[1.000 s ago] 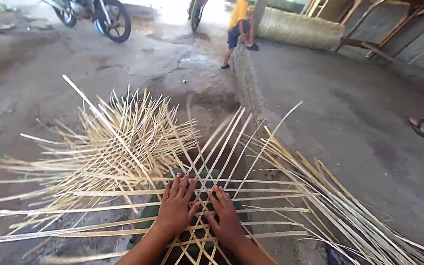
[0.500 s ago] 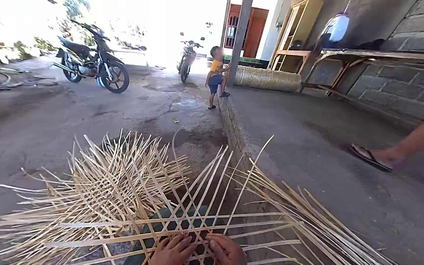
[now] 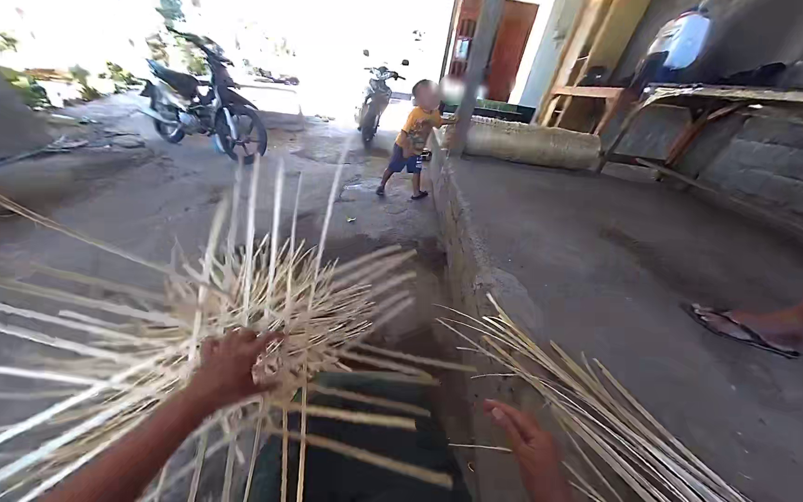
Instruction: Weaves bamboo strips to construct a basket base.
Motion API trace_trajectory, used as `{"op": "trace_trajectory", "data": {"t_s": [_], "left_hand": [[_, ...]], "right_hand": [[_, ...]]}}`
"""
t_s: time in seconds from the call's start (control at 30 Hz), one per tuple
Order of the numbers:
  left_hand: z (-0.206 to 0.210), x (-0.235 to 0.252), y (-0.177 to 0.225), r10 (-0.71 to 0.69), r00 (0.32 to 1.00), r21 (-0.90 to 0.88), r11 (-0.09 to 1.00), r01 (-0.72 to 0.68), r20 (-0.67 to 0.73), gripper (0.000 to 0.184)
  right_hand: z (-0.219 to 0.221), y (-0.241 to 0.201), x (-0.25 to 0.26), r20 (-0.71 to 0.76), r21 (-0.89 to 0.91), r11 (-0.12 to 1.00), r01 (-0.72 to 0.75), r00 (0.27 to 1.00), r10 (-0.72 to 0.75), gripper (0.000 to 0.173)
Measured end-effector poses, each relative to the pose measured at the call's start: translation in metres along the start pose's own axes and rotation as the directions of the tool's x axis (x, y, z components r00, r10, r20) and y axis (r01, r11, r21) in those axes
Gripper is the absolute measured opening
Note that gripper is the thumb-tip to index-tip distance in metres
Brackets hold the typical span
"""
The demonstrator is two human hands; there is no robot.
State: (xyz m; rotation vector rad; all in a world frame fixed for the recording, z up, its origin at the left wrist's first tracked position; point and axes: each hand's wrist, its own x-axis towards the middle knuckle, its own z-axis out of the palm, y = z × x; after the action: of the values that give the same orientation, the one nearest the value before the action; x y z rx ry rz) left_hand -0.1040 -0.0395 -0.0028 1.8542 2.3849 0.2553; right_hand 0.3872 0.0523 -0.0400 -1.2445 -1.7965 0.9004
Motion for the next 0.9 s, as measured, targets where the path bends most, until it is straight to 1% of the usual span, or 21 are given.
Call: {"op": "trace_trajectory", "data": {"t_s": [0.07, 0.17, 0.27, 0.37, 0.43, 0.5, 0.57, 0.63, 0.7, 0.77, 0.83, 0.9], "left_hand": [[-0.023, 0.006, -0.030, -0.119, 0.992, 0.010, 0.993, 0.120, -0.047, 0.094], [-0.048, 0.011, -0.067, -0.278, 0.952, 0.002, 0.960, 0.281, -0.132, 0.088], [-0.060, 0.015, -0.094, -0.357, 0.903, 0.003, 0.930, 0.369, -0.240, 0.087], [-0.072, 0.024, -0.098, -0.427, 0.870, -0.025, 0.900, 0.435, -0.248, 0.089], [-0.077, 0.036, -0.084, -0.465, 0.864, -0.107, 0.886, 0.452, -0.195, 0.089], [-0.073, 0.050, -0.060, -0.486, 0.871, -0.214, 0.861, 0.462, -0.075, 0.087], [-0.054, 0.061, -0.028, -0.452, 0.891, -0.344, 0.831, 0.438, 0.043, 0.081], [-0.018, 0.063, 0.008, -0.376, 0.918, -0.442, 0.807, 0.392, 0.127, 0.073], [0.023, 0.051, 0.046, -0.300, 0.939, -0.460, 0.818, 0.345, 0.170, 0.071], [0.059, 0.033, 0.076, -0.227, 0.960, -0.416, 0.866, 0.277, 0.166, 0.074], [0.081, 0.015, 0.092, -0.171, 0.973, -0.351, 0.911, 0.215, 0.153, 0.078], [0.089, 0.000, 0.100, -0.142, 0.982, -0.298, 0.938, 0.174, 0.127, 0.076]], "right_hand": [[-0.011, 0.003, -0.001, -0.038, 0.003, 1.000, -0.020, 0.999, 0.020, 0.031], [-0.017, 0.007, 0.001, -0.019, 0.041, 0.999, -0.022, 1.000, 0.023, 0.032], [-0.006, 0.009, -0.002, 0.092, 0.068, 0.993, -0.095, 0.992, 0.088, 0.033], [0.022, 0.008, -0.007, 0.233, 0.062, 0.993, -0.103, 0.969, 0.086, 0.033], [0.049, 0.001, -0.014, 0.331, 0.066, 0.995, -0.077, 0.942, 0.051, 0.033], [0.077, -0.008, -0.019, 0.407, 0.088, 0.996, -0.029, 0.913, -0.009, 0.032], [0.101, -0.020, -0.021, 0.468, 0.124, 0.992, 0.002, 0.882, -0.060, 0.032], [0.117, -0.035, -0.023, 0.475, 0.179, 0.984, 0.019, 0.874, -0.103, 0.033], [0.127, -0.047, -0.025, 0.413, 0.269, 0.961, 0.065, 0.893, -0.176, 0.037], [0.130, -0.052, -0.026, 0.352, 0.343, 0.924, 0.168, 0.889, -0.293, 0.043], [0.129, -0.047, -0.029, 0.328, 0.316, 0.888, 0.333, 0.840, -0.432, 0.043], [0.129, -0.033, -0.036, 0.314, 0.253, 0.830, 0.497, 0.770, -0.556, 0.032]]}}
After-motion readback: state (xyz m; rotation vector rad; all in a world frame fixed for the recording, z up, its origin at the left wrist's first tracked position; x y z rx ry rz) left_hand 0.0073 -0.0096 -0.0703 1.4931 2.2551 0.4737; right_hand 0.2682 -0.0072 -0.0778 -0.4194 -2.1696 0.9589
